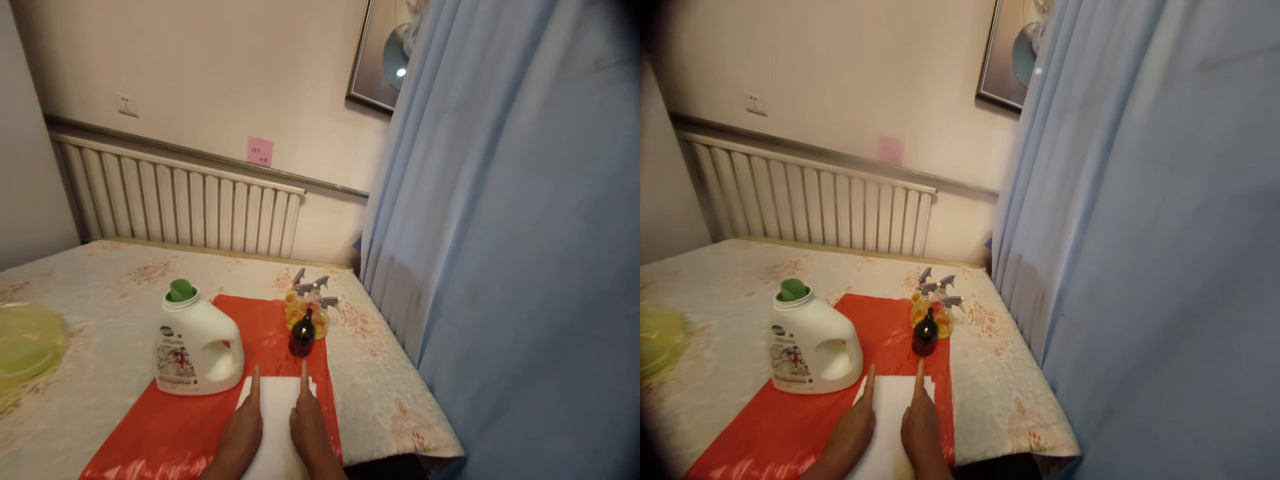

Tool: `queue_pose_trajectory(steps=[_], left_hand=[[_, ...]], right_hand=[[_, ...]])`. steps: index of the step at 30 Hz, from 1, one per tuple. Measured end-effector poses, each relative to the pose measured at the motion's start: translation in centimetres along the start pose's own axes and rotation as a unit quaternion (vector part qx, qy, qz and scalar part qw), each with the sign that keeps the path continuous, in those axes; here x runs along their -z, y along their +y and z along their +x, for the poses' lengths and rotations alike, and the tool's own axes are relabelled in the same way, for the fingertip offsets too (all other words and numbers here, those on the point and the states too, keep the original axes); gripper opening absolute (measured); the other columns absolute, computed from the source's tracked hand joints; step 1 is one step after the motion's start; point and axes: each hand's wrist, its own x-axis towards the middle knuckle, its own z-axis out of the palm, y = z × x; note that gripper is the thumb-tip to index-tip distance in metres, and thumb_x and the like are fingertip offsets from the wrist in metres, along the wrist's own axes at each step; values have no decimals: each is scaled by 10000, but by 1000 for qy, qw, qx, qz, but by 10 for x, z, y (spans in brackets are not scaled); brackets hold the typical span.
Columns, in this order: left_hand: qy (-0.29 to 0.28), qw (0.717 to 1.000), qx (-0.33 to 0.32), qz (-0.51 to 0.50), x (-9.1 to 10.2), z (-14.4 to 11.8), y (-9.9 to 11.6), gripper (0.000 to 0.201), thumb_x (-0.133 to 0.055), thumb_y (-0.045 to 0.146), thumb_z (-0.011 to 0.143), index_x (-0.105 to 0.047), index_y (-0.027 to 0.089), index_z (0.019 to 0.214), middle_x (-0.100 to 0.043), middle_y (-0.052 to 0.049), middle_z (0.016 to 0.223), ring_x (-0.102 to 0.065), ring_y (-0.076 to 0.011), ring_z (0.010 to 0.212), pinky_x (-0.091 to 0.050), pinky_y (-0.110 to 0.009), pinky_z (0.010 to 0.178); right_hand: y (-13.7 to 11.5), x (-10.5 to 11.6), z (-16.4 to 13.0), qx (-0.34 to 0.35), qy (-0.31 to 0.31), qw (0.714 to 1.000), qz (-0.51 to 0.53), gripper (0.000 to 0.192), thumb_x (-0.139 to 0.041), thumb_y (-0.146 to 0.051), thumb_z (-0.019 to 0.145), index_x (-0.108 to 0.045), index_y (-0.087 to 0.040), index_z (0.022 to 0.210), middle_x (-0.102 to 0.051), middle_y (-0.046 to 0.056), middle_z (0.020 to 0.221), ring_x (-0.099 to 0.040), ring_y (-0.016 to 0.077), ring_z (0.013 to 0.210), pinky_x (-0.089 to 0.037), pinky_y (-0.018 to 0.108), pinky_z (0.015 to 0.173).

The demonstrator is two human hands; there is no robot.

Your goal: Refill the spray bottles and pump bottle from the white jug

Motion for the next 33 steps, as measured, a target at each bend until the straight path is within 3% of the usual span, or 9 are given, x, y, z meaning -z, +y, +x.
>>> queue_pose_trajectory(steps=[4,9,17,23,29,33], left_hand=[[-12,1000,-8,2,-3,-1,-4,790,-320,67,884,57,149,1573,-674,-203,1268,-716,-269,960,-477,-376,802],[17,999,-37,-3,-5,-2,-7,759,-283,67,879,19,111,1573,-691,-221,1220,-718,-279,968,-498,-397,789],[5,1000,-24,-1,1,-5,-2,773,-281,40,862,7,110,1576,-714,-213,1178,-726,-265,935,-508,-387,780],[5,999,-27,-28,1,-7,-4,786,-288,42,852,-3,129,1580,-684,-208,1257,-716,-258,1008,-510,-391,837],[-6,999,-6,-46,4,-9,-4,725,-283,94,900,-61,184,1584,-672,-202,1285,-725,-269,997,-509,-425,876],[-8,999,-12,-46,5,-10,-4,761,-288,45,865,-67,164,1583,-686,-191,1263,-719,-264,1016,-513,-412,879]], right_hand=[[4,-4,1,-2,-2,1000,9,919,-424,68,708,-165,-91,1575,-729,156,1043,-700,248,961,-526,321,844],[11,-11,2,21,26,999,28,929,-420,55,695,-186,-125,1576,-730,145,1023,-705,256,938,-532,335,819],[14,-13,3,26,29,999,29,915,-438,36,688,-239,-134,1565,-743,136,968,-712,250,869,-535,323,767],[11,-12,4,14,19,999,29,926,-425,42,678,-225,-116,1568,-731,153,1034,-702,252,940,-535,330,816],[14,-13,2,53,35,996,57,902,-447,10,689,-279,-163,1558,-726,130,1039,-695,253,922,-531,352,833],[13,-12,3,32,31,997,60,921,-466,-2,625,-360,-158,1526,-732,95,885,-696,255,835,-536,329,751]])
